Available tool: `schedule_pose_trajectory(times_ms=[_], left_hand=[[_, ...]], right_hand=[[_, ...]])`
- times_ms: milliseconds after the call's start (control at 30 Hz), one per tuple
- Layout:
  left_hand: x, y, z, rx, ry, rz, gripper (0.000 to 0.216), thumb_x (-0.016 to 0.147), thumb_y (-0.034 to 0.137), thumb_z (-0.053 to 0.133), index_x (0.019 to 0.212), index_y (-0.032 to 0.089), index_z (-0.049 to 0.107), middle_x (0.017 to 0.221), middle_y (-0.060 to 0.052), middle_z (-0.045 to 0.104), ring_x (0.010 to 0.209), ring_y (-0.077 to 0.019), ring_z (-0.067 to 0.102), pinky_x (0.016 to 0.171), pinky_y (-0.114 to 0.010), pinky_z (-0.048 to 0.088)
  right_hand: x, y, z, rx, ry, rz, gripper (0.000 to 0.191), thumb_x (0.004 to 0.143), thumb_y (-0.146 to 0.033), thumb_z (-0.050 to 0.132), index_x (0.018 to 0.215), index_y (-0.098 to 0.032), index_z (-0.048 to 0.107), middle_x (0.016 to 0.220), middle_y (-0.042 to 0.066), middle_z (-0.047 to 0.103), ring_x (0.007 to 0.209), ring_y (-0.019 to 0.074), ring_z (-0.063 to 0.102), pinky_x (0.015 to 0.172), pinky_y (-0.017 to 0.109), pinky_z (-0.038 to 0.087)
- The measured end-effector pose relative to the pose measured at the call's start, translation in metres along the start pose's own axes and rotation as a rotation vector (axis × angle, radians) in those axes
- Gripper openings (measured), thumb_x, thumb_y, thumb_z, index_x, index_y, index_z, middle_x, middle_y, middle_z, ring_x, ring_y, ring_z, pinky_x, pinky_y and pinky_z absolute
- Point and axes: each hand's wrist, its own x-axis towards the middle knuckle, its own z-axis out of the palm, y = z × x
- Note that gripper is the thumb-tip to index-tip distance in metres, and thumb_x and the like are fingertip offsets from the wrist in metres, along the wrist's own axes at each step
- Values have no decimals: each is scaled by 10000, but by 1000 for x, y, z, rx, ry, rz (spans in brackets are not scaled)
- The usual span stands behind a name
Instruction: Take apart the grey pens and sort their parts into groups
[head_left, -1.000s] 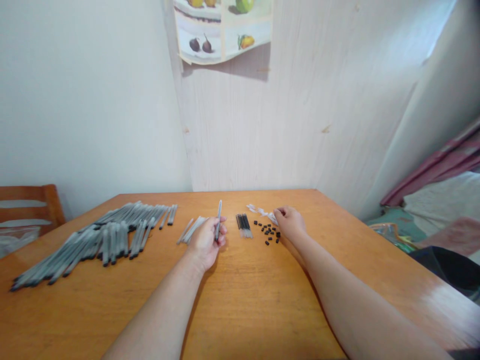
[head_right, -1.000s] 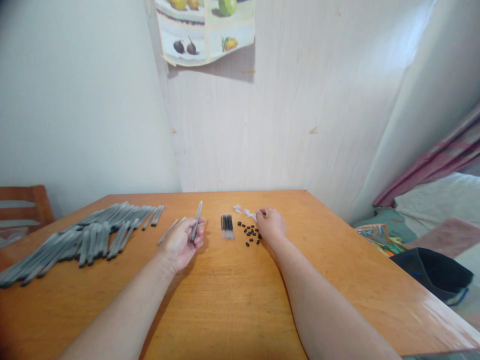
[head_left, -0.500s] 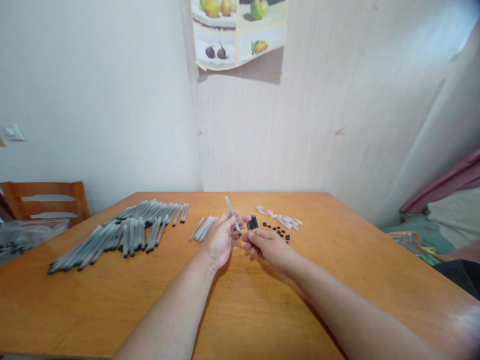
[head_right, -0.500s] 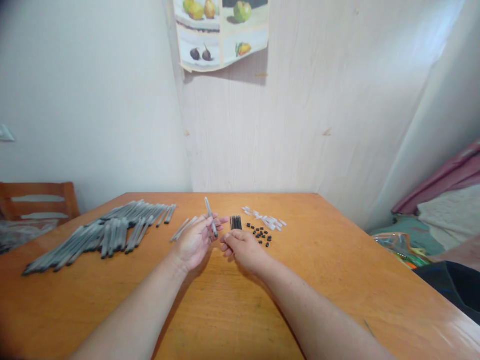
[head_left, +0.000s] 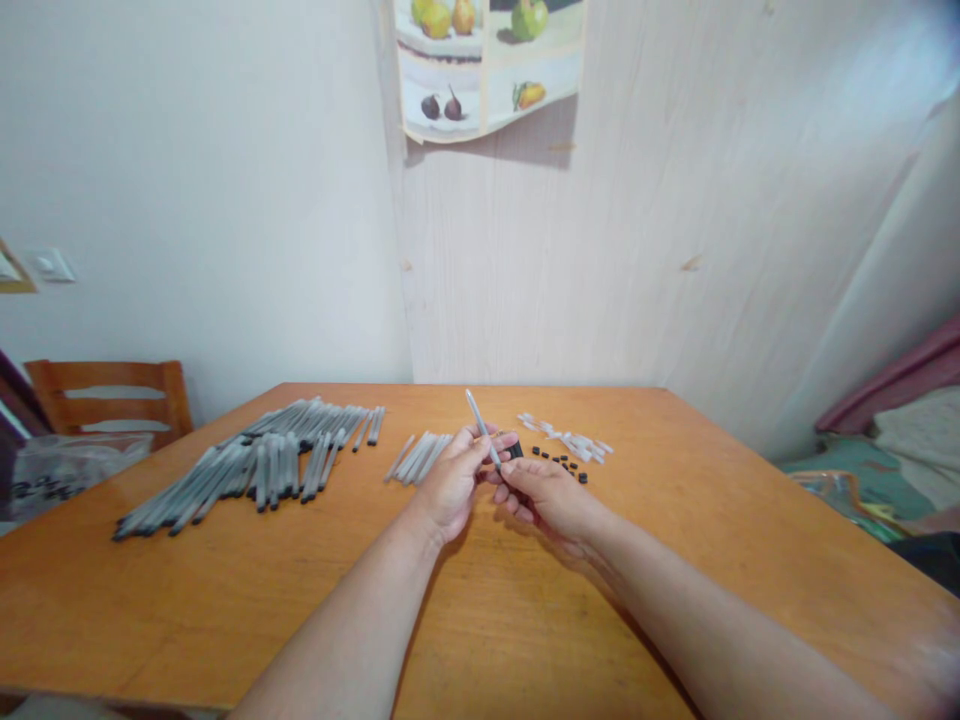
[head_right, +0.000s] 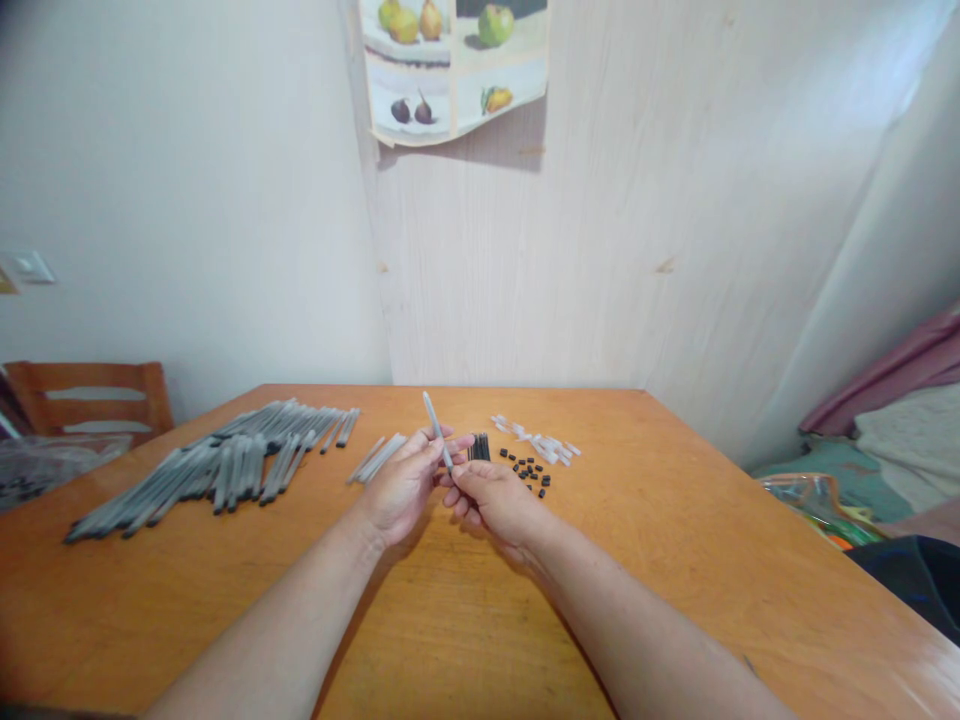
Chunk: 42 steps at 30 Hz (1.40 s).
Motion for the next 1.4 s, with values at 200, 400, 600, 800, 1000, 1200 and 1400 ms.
schedule_pose_trajectory(times_ms=[200,400,600,800,1000,1200,1400], left_hand=[[2,1,-2,24,14,38,237,853,324,639,1035,188,570,1116,-111,699,920,-184,655,781,-297,448],[3,0,-2,3,40,62,293,786,331,722,998,185,583,1033,-100,720,890,-185,662,817,-311,436],[3,-2,-2,36,57,86,262,807,325,700,993,183,583,1015,-98,723,896,-184,665,802,-300,434],[5,-4,-2,74,87,102,240,811,325,692,965,178,583,962,-87,731,859,-177,665,793,-297,426],[7,-5,-2,114,116,108,275,775,357,734,930,172,603,929,-85,735,821,-169,659,789,-297,418],[7,-6,-2,130,150,110,290,732,367,768,874,170,609,855,-74,735,739,-157,640,762,-297,411],[8,-6,-3,146,174,102,304,711,379,784,830,168,600,839,-69,730,733,-158,638,744,-297,415]], right_hand=[[2,-3,-3,-115,45,-46,340,780,-493,689,806,-159,632,655,3,614,506,66,462,462,195,293],[6,-1,-6,-306,93,-137,378,810,-552,622,760,-179,583,646,-1,599,501,83,433,480,227,306],[9,1,-7,-432,118,-206,363,840,-530,581,724,-187,566,614,-3,570,510,100,442,506,245,328],[9,-2,-8,-666,187,-282,280,884,-386,523,694,-188,578,575,-15,530,524,119,457,524,252,331],[8,-4,-9,-874,257,-401,219,877,-320,531,713,-196,605,608,-2,581,575,142,503,565,261,333],[7,-4,-12,-1037,260,-484,165,882,-305,533,783,-205,620,701,24,634,656,167,550,609,273,335],[6,-5,-11,-1135,284,-460,128,868,-295,551,778,-209,583,727,30,629,684,174,542,616,278,314]])
